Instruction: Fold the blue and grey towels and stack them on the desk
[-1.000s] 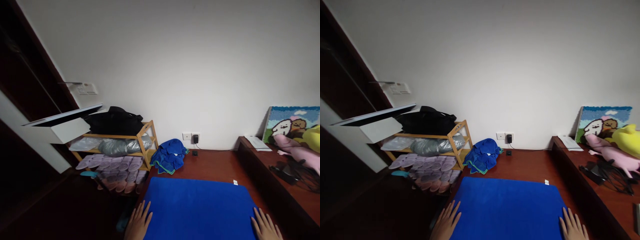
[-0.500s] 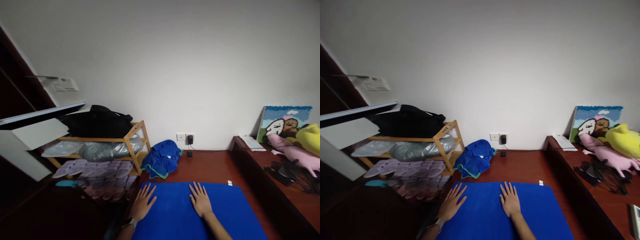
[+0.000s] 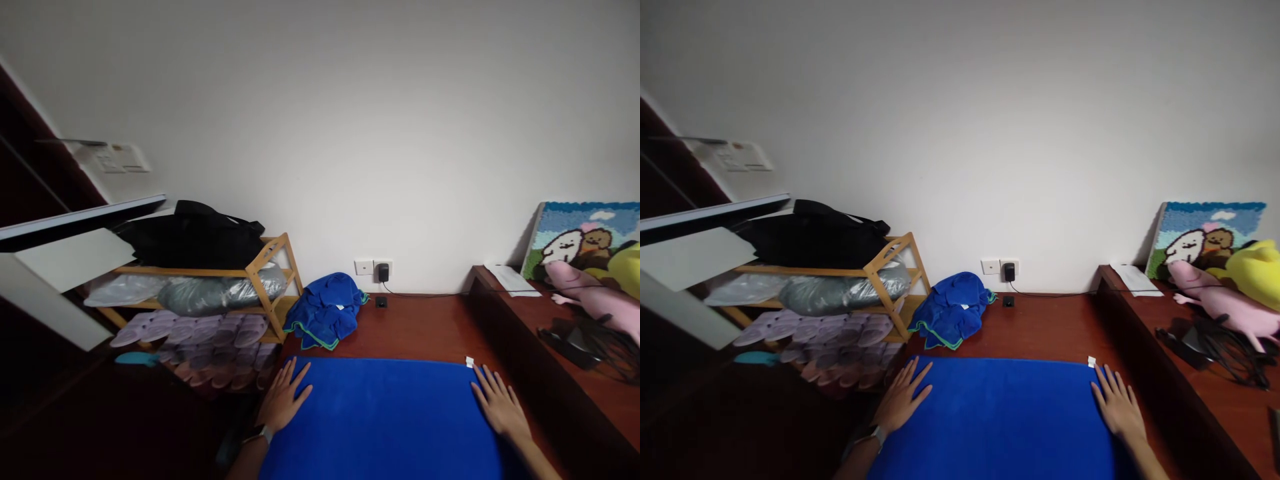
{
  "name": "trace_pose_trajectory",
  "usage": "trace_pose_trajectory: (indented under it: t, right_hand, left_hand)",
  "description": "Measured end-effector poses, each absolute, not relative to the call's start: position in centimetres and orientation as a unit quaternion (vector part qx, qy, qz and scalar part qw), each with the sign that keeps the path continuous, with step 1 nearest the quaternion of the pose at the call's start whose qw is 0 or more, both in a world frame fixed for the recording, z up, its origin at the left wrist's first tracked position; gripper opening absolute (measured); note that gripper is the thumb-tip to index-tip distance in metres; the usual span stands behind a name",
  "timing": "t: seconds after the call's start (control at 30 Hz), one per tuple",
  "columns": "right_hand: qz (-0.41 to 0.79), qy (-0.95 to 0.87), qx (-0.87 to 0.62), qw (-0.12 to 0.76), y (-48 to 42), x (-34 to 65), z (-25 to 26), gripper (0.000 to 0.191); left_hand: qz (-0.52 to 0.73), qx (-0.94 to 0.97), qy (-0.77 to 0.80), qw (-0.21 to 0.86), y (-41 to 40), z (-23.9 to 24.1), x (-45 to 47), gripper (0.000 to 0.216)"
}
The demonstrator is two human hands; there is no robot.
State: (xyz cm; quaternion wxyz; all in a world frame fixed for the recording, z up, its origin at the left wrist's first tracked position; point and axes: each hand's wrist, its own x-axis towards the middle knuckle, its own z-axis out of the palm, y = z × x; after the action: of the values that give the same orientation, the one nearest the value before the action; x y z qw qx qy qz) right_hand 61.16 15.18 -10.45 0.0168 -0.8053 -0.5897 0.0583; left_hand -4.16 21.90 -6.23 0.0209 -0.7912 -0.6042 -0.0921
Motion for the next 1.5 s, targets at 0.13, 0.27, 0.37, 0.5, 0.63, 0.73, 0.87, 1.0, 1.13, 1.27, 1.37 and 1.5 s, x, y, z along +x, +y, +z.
trace_pose_trajectory:
  t: [0.13, 0.27, 0.37, 0.5, 0.63, 0.73, 0.87, 1.0, 1.13, 1.27, 1.37, 1.5]
  right_hand:
    - [0.062, -0.587, -0.807, 0.020, 15.0, 61.6, -10.7, 0.075]
    - [0.058, -0.569, -0.820, 0.008, 15.3, 60.5, -9.8, 0.072]
    - [0.011, -0.549, -0.835, 0.025, 15.9, 57.2, -8.1, 0.069]
    - [-0.001, -0.670, -0.737, 0.089, 16.6, 47.6, -5.2, 0.064]
    - [0.099, -0.748, -0.648, 0.104, 17.1, 37.4, -3.4, 0.062]
    - [0.138, -0.743, -0.649, 0.084, 17.7, 34.2, -3.4, 0.065]
    - [0.122, -0.729, -0.669, 0.076, 18.2, 37.2, -4.7, 0.067]
    - [0.073, -0.672, -0.735, 0.054, 17.2, 46.6, -7.0, 0.070]
    - [0.041, -0.602, -0.797, 0.031, 15.1, 56.7, -9.3, 0.074]
    - [0.052, -0.564, -0.824, 0.027, 14.0, 61.3, -10.5, 0.078]
    - [0.050, -0.567, -0.822, 0.032, 13.8, 61.6, -10.5, 0.078]
    - [0.056, -0.567, -0.821, 0.024, 13.9, 60.9, -9.4, 0.074]
  left_hand:
    - [-0.103, -0.774, -0.625, 0.018, 22.1, -6.4, -4.0, 0.058]
    - [-0.093, -0.770, -0.631, 0.009, 22.5, -6.2, -3.8, 0.059]
    - [-0.083, -0.781, -0.619, 0.008, 23.0, -6.2, -3.6, 0.058]
    - [-0.097, -0.778, -0.621, 0.016, 23.2, -6.6, -2.8, 0.057]
    - [-0.092, -0.768, -0.634, 0.000, 22.9, -6.7, -2.4, 0.058]
    - [-0.086, -0.761, -0.643, -0.011, 22.8, -6.2, -2.6, 0.060]
    - [-0.087, -0.756, -0.649, -0.014, 23.0, -5.9, -2.7, 0.061]
    - [-0.091, -0.756, -0.648, -0.002, 23.4, -6.4, -2.8, 0.056]
    - [-0.095, -0.755, -0.649, 0.009, 23.6, -7.2, -3.0, 0.053]
    - [-0.091, -0.760, -0.643, 0.017, 23.9, -7.5, -3.2, 0.053]
    - [-0.076, -0.761, -0.644, 0.009, 24.2, -7.1, -3.2, 0.053]
    - [-0.074, -0.754, -0.653, -0.017, 23.7, -6.3, -3.7, 0.055]
